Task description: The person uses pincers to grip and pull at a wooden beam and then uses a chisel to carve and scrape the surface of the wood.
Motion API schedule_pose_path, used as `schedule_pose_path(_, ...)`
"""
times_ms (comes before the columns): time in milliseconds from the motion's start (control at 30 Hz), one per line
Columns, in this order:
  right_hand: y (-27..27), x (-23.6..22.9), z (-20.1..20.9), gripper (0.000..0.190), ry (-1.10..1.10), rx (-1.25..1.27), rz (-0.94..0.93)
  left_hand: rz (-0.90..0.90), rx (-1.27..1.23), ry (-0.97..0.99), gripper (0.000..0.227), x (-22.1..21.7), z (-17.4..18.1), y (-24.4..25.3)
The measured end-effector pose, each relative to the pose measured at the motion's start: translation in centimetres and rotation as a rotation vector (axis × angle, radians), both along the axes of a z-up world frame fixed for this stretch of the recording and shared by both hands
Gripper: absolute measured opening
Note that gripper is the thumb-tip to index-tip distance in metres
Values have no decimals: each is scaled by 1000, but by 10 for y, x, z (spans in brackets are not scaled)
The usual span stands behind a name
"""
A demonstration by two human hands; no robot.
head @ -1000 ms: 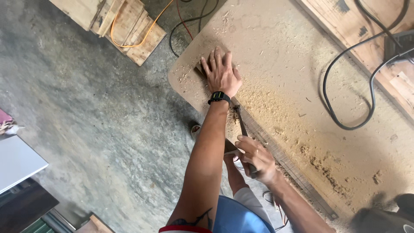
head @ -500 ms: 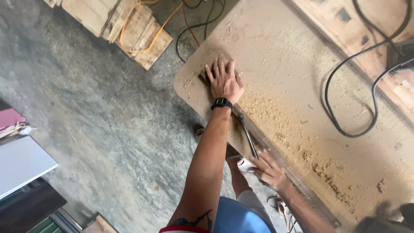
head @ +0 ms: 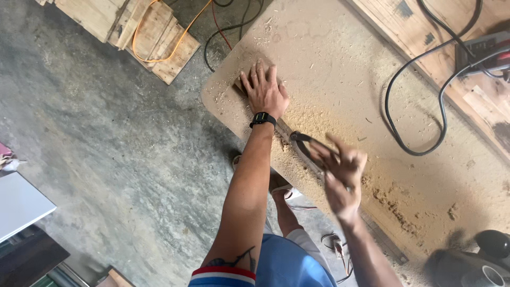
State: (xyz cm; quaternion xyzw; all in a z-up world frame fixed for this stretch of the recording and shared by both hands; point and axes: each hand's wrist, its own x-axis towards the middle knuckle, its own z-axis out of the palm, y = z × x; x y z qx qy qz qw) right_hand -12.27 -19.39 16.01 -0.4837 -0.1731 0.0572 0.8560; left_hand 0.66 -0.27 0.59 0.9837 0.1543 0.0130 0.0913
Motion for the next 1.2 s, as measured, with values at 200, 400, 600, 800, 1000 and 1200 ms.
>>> schedule_pose_path(200, 16, 30, 21, 101, 99, -199, 230, 9, -45, 2, 42, 3, -4, 2)
schedule_pose_path(400, 23, 59, -16, 53, 105, -352, -278, 9, -70, -24, 43, 2, 6, -2)
schedule_pose_path(600, 32, 58, -7, 117, 172, -224, -71, 2, -98, 21, 41, 3, 7, -1)
schedule_pose_path(800, 56, 52, 17, 117, 75, -380, 13, -16, -128, 64, 42, 2, 15, 0)
schedule_pose_path(1000, 50, 51, 13, 118, 58, -337, 13, -19, -142, 90, 44, 3, 14, 0)
schedule_pose_path(1200, 52, 43, 0, 121, 24, -276, 3, -21, -137, 84, 43, -1, 22, -1)
